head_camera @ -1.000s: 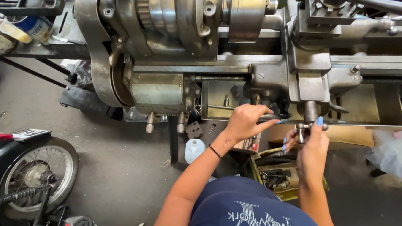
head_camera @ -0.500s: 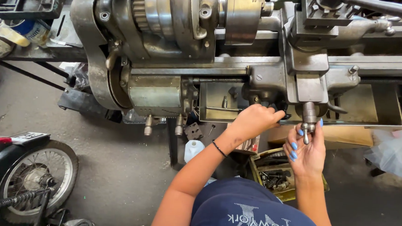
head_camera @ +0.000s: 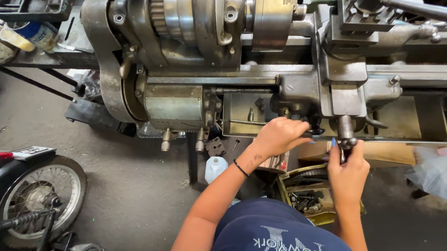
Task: The person uses a digital caliper to measure a cylindrical metal part mounted on a lathe. They then operate the lathe's handwheels to adjust the tool post and perform machining operations on the rotating workpiece.
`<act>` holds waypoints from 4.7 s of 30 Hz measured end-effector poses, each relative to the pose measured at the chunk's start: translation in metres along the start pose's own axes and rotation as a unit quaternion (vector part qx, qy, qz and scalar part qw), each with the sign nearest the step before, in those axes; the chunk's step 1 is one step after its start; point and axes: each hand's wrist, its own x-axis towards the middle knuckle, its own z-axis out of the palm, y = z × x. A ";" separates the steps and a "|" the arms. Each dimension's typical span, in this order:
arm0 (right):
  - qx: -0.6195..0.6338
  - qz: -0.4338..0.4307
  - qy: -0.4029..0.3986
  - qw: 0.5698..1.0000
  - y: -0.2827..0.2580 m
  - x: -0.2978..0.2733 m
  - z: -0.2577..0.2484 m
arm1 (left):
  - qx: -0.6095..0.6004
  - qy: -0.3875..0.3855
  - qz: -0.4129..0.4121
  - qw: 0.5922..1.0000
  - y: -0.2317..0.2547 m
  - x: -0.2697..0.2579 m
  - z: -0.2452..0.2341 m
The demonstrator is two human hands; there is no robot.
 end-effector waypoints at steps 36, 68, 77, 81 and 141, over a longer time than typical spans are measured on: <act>-0.256 0.030 -0.087 0.962 -0.017 0.000 -0.051 | 0.053 -0.002 -0.019 0.998 0.013 -0.010 -0.045; 0.455 -0.116 0.155 0.869 -0.026 0.016 0.026 | -0.037 0.045 -0.061 0.997 0.010 -0.003 -0.027; 0.445 -0.117 0.097 0.882 -0.023 0.009 0.022 | 0.068 -0.056 -0.001 0.996 0.015 0.009 -0.032; 0.433 -0.126 0.103 0.886 -0.028 0.010 0.021 | 0.140 -0.085 0.022 0.986 0.017 0.009 -0.026; -0.089 -0.289 0.116 0.946 0.015 0.022 -0.017 | 0.082 0.139 0.005 0.987 0.016 0.004 -0.022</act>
